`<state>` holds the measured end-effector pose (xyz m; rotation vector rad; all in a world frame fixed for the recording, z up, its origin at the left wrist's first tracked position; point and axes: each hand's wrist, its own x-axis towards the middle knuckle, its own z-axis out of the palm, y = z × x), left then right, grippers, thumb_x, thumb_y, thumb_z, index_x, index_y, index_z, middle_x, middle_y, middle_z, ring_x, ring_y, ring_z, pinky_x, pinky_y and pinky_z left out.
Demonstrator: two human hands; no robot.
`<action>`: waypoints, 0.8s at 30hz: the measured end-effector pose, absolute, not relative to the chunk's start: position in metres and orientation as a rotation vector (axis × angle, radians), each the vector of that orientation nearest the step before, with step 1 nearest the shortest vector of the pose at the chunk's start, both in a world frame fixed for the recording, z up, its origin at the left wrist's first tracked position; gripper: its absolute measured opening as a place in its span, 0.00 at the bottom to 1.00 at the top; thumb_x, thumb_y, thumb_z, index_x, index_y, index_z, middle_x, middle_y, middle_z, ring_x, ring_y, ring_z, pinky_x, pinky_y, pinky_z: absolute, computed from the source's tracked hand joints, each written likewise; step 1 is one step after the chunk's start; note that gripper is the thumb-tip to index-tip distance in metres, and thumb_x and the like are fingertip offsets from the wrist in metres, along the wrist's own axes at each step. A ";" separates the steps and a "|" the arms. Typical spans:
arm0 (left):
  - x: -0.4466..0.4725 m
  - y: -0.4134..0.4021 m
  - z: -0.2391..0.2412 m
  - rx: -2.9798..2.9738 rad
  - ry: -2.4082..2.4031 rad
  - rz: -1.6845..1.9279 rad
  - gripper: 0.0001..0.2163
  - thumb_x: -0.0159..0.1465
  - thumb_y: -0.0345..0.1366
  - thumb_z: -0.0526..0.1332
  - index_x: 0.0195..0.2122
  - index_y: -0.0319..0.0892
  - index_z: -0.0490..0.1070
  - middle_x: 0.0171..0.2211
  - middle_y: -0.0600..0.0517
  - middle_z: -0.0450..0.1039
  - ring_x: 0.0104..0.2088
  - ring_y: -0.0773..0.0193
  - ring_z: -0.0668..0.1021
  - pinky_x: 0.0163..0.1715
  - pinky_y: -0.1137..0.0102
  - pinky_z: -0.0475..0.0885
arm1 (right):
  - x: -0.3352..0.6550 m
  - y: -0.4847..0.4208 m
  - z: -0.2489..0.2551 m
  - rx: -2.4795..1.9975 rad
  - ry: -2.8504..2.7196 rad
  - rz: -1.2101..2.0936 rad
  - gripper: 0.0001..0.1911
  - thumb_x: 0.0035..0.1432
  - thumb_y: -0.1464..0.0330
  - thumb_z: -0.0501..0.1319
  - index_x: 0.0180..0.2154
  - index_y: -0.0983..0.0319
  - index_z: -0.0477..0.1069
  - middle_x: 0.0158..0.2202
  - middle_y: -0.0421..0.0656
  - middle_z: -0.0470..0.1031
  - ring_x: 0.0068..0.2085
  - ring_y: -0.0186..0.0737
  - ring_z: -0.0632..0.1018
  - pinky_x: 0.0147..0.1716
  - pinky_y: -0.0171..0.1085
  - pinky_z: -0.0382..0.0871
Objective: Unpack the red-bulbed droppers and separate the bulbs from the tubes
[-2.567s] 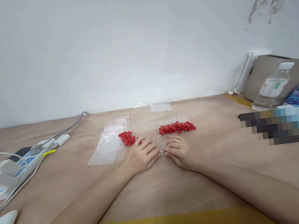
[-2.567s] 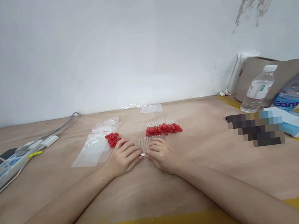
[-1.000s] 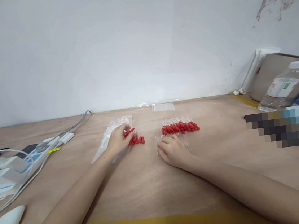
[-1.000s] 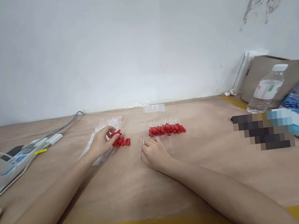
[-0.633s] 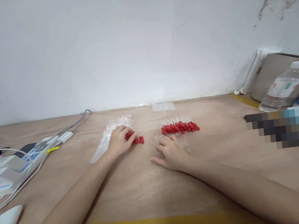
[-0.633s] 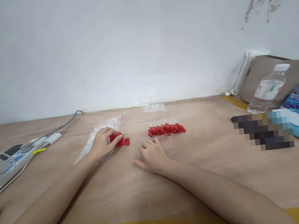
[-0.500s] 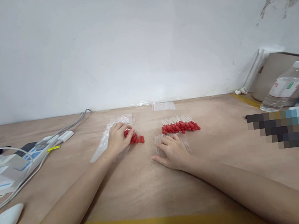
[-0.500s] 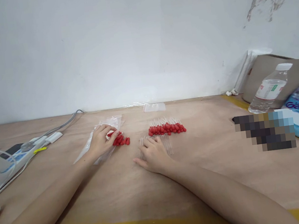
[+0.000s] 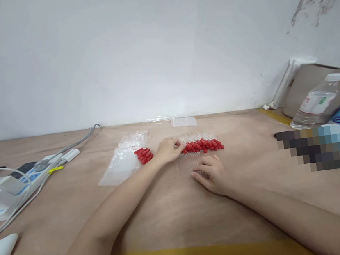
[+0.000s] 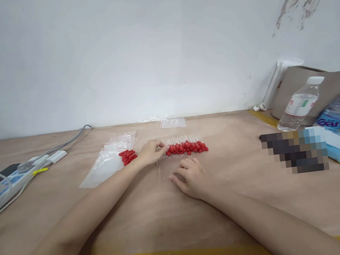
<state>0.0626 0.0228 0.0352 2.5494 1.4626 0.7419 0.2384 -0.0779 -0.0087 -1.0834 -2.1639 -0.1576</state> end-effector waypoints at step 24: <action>0.001 -0.034 0.031 2.793 1.174 0.933 0.06 0.60 0.36 0.52 0.28 0.41 0.62 0.26 0.53 0.67 0.29 0.65 0.69 0.35 0.67 0.64 | 0.239 -0.072 -0.005 -1.062 -1.946 -0.334 0.22 0.55 0.64 0.55 0.51 0.64 0.63 0.48 0.51 0.66 0.48 0.45 0.67 0.44 0.43 0.61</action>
